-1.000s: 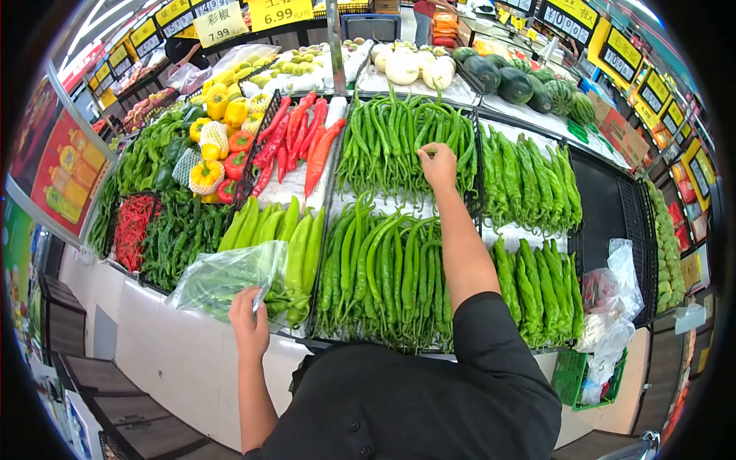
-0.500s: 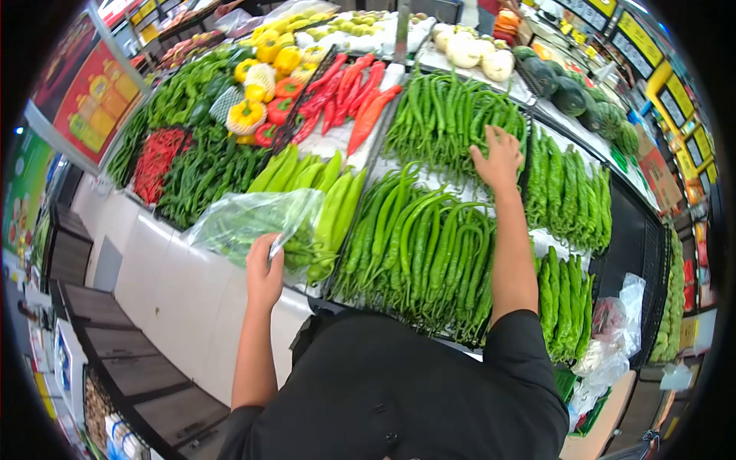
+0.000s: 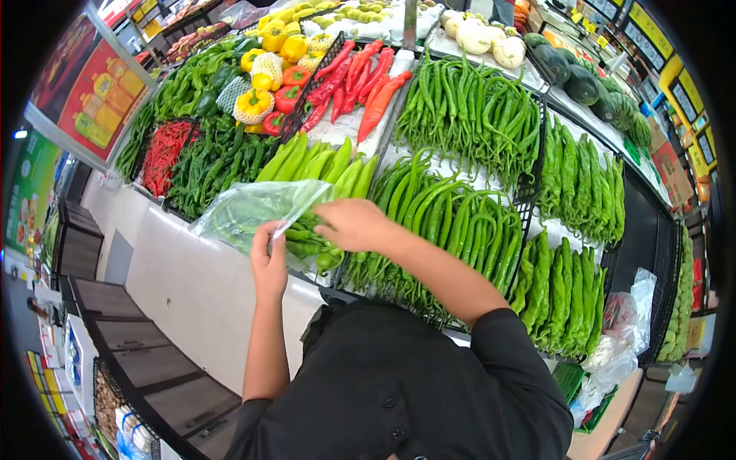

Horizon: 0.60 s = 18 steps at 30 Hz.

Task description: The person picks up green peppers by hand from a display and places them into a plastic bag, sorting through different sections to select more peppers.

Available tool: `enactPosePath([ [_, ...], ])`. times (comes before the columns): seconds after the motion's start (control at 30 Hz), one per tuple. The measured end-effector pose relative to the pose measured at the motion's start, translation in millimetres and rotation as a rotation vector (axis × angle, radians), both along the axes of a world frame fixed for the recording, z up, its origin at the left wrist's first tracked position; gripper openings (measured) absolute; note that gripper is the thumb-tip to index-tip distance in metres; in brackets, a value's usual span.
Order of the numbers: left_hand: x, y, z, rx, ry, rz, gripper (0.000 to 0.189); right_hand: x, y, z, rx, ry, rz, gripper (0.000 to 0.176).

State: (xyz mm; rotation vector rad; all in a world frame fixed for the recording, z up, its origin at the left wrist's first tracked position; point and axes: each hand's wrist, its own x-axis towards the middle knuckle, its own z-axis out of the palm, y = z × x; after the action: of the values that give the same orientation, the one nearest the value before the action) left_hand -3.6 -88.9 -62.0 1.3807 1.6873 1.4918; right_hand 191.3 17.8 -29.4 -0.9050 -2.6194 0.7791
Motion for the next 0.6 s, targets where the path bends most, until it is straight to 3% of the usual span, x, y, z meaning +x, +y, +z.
enactPosePath([
  [0.2, -0.9, 1.3, -9.4, 0.004, 0.089, -0.026, 0.019, -33.9, 1.0, -34.0, -0.070, 0.029, -0.155, 0.031],
  [0.37, -4.8, 4.9, -24.4, 0.013, 0.047, -0.064, 0.021, -20.6, 2.7, -37.5, 0.027, 0.156, -0.231, 0.024],
  [0.53, 0.6, 6.7, -27.4, -0.014, 0.073, -0.080, 0.021, 43.4, -1.9, -6.8, 0.105, 0.296, -0.311, 0.021],
  [0.6, 2.8, 8.0, -27.5, -0.004, 0.052, -0.075, 0.020, 85.9, -2.1, 13.8, 0.009, 0.309, -0.391, 0.023],
])
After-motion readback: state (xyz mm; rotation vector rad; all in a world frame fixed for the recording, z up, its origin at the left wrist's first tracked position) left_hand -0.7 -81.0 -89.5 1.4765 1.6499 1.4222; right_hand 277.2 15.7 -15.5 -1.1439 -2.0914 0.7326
